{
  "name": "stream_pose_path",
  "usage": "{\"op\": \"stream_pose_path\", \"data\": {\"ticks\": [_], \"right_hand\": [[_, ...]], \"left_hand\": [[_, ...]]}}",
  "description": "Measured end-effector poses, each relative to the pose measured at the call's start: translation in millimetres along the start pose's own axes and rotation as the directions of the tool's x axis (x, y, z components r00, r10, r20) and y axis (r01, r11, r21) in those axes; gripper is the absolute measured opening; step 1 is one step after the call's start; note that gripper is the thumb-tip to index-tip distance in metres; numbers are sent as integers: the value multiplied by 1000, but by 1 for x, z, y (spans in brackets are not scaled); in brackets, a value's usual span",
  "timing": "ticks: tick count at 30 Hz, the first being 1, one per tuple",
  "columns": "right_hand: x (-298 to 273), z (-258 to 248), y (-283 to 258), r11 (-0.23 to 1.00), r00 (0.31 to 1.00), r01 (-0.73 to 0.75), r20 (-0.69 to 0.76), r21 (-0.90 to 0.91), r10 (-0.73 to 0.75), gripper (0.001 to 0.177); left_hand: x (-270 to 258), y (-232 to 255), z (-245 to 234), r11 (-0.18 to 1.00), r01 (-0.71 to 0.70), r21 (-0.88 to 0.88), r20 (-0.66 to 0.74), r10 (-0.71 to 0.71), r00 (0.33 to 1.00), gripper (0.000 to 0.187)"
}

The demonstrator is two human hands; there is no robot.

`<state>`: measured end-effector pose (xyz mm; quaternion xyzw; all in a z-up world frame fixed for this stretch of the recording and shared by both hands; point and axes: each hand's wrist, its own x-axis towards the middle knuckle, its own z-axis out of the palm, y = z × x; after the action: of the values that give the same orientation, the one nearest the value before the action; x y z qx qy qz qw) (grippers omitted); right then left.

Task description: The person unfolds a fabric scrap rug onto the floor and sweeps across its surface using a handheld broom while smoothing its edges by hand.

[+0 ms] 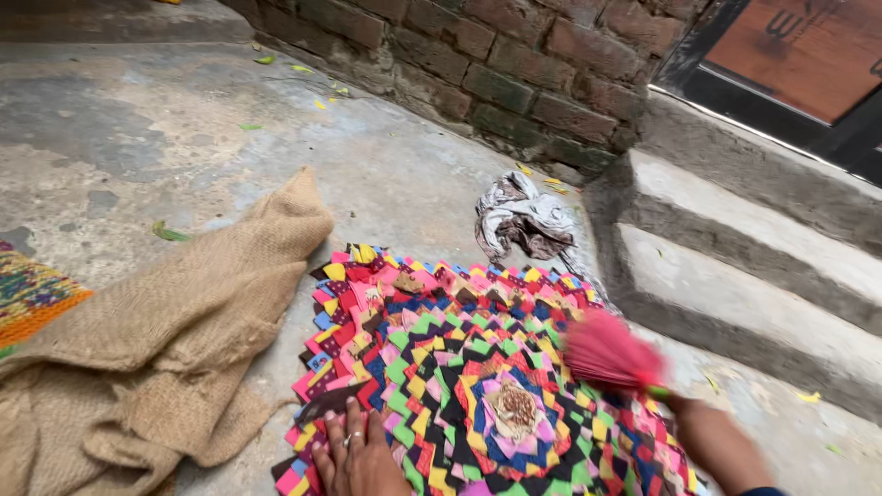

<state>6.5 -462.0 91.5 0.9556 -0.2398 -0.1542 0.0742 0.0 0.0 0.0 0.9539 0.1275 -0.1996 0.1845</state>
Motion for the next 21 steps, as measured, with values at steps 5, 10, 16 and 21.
{"op": "stream_pose_path", "data": {"ticks": [5,10,16,21], "right_hand": [[-9,8,37,984,974,-170,-158,-51,160,40],[-102,0,-112,987,946,164,-283,2,-156,50],[-247,-62,-239,820,816,569,-168,61,-553,53],[-247,-66,-200,898,899,438,-29,47,-437,77]], "left_hand": [[-25,2,-13,986,-81,-149,-80,69,994,58],[-19,1,-3,978,-125,-169,-157,99,983,53],[-26,-15,-31,963,11,-270,-49,-26,998,50],[-45,-16,-58,954,20,-299,-76,-45,996,70]]}}
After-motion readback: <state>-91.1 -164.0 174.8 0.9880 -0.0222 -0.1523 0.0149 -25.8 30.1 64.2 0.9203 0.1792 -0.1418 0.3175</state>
